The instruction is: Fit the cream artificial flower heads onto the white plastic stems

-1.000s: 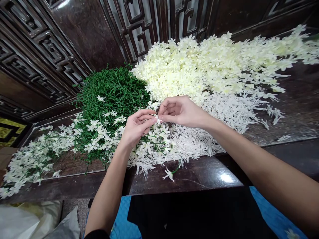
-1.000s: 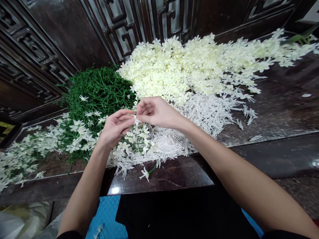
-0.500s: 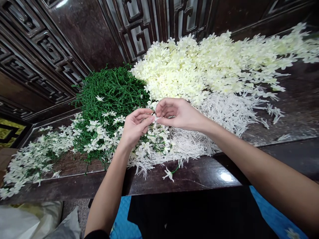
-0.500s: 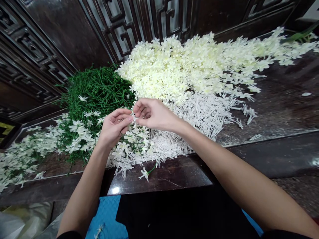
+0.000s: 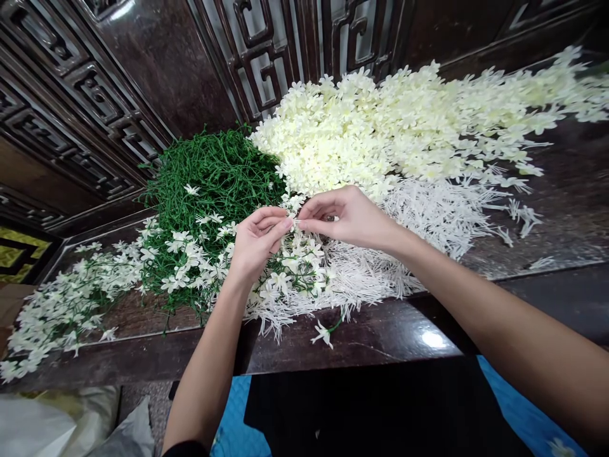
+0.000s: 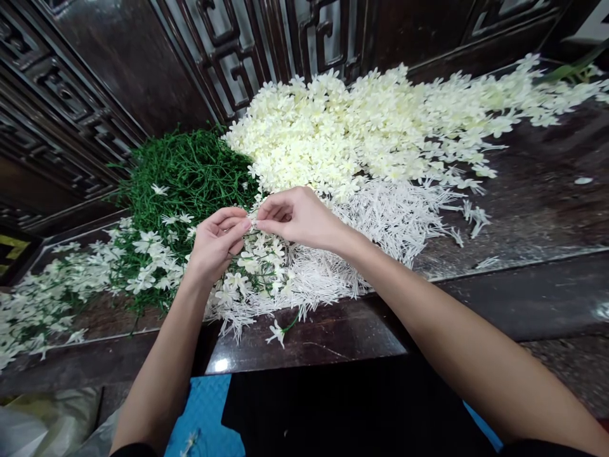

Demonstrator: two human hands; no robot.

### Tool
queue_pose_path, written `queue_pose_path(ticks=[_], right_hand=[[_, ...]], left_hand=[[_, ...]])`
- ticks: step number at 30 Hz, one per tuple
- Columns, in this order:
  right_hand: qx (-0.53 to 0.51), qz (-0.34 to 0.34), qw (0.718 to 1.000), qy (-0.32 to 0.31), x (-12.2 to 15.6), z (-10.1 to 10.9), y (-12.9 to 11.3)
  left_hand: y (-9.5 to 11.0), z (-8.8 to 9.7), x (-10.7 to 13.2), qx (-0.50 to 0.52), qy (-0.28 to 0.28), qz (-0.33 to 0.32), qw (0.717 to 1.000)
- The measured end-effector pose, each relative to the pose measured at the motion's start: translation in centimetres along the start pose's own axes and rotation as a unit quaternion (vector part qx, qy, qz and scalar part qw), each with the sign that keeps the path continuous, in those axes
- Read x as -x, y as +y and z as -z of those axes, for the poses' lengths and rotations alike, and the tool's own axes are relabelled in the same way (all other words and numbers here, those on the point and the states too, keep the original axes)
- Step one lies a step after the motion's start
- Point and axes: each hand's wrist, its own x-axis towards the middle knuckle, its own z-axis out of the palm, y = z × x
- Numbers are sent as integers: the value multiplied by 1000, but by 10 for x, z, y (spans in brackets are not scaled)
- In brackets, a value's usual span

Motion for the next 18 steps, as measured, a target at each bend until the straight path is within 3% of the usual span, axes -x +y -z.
queue_pose_path(ticks=[5,13,18], right_hand=[[-1,13,1000,6,1,-5,0],[44,52,993,93,0,-12,2],[38,65,994,85,-1,-13,4]], left_hand=[[-1,0,0,-24,-5,10,1000],[-2,2,1,-45,-25,6,999],[-3,2,0,-45,-32,0,998]])
